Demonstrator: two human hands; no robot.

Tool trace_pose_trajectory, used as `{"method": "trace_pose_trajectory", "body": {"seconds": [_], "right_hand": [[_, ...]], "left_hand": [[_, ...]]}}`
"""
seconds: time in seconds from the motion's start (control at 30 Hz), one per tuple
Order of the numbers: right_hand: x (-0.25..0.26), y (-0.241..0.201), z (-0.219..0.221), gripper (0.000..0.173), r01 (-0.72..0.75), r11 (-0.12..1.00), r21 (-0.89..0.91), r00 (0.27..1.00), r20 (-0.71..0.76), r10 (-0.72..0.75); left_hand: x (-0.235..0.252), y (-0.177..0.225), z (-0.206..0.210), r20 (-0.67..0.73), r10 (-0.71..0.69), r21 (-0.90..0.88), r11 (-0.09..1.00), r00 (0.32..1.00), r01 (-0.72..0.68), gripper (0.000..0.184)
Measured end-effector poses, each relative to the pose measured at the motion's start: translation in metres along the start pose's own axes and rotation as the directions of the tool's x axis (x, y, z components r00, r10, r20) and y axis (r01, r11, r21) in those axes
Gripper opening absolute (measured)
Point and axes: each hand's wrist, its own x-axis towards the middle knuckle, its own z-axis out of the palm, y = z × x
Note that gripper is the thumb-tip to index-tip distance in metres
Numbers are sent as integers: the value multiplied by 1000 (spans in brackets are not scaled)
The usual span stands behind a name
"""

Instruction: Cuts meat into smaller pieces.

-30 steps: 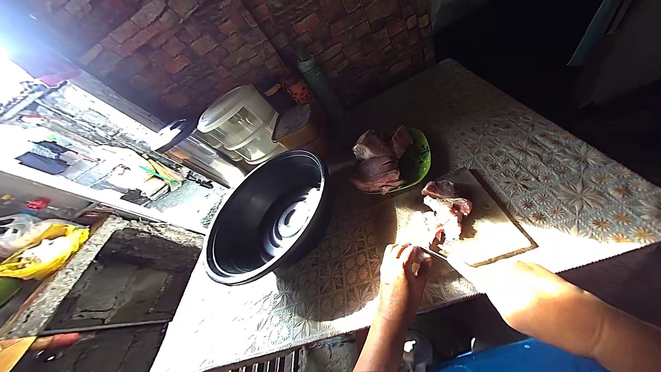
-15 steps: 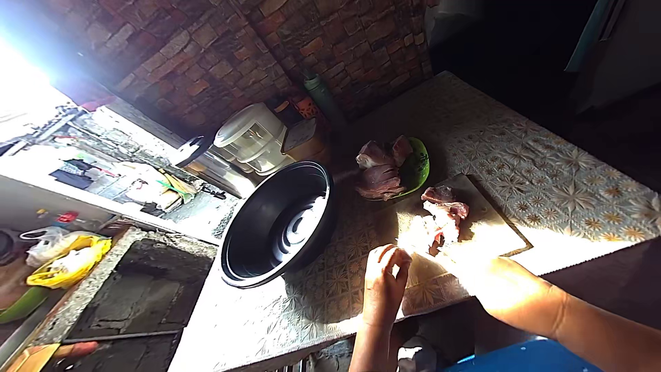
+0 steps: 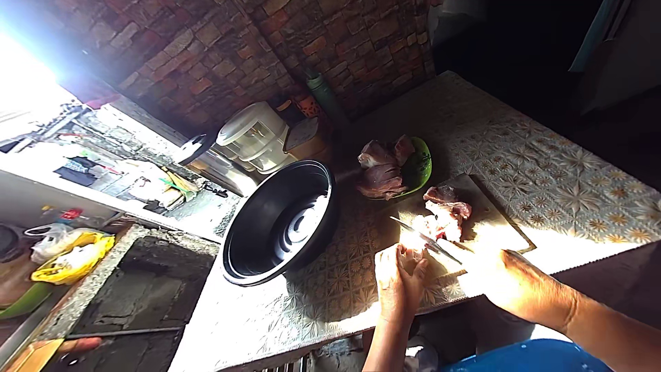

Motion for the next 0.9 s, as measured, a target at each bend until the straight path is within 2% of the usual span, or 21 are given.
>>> {"method": "trace_pose_trajectory", "body": {"seconds": [0.07, 0.13, 0.23, 0.3, 0.33, 0.4, 0.47, 0.53, 0.57, 0.6, 0.67, 0.7, 0.77, 0.83, 0.9], "right_hand": [[-2, 0, 1, 43, -9, 1000, 15, 1000, -1, 9], [-5, -4, -4, 45, -20, 1000, 24, 999, 42, 19], [-13, -11, -6, 49, 53, 995, -81, 998, 21, -51], [-19, -16, -12, 47, 46, 990, -132, 992, 126, -29], [-20, -18, -15, 47, 42, 987, -155, 987, 163, -17], [-20, -23, -20, 39, 67, 978, -196, 988, 147, -38], [-21, -29, -20, 38, 104, 954, -281, 994, 71, -88], [-21, -32, -20, 44, 115, 931, -346, 993, 75, -95], [-19, -35, -23, 46, 110, 932, -346, 991, 110, -76], [-14, -41, -30, 47, 83, 938, -335, 977, 211, -11], [4, -55, -51, 48, -30, 950, -311, 836, 513, 194], [12, -58, -56, 48, -54, 947, -316, 770, 591, 242], [24, -61, -60, 45, -46, 941, -336, 715, 647, 266], [43, -73, -70, 42, -85, 930, -358, 587, 736, 337], [48, -71, -69, 44, -81, 933, -349, 584, 742, 329]], "left_hand": [[1, -3, 0, 8, -23, -57, 998, 1000, 23, 33], [2, -8, -2, 37, -40, -134, 990, 999, 45, 28], [2, -13, -5, 63, -14, -215, 976, 998, 28, 25], [1, -16, -7, 72, 9, -242, 970, 997, 9, 24], [1, -17, -8, 76, 9, -249, 968, 997, 10, 23], [2, -18, -7, 75, 17, -243, 970, 997, 1, 22], [4, -18, -7, 68, 43, -219, 975, 997, -27, 22], [5, -18, -5, 48, 78, -198, 978, 996, -67, 22], [4, -18, -4, 34, 91, -189, 979, 995, -83, 24], [4, -17, -3, 18, 95, -179, 980, 995, -90, 27], [3, -16, 1, -27, 90, -172, 981, 996, -93, 25], [3, -15, 3, -55, 93, -169, 980, 994, -101, 24], [2, -17, 8, -107, 115, -151, 980, 988, -130, 22], [2, -18, 11, -132, 125, -140, 980, 983, -144, 22], [1, -18, 12, -142, 126, -133, 980, 982, -145, 24]]}}
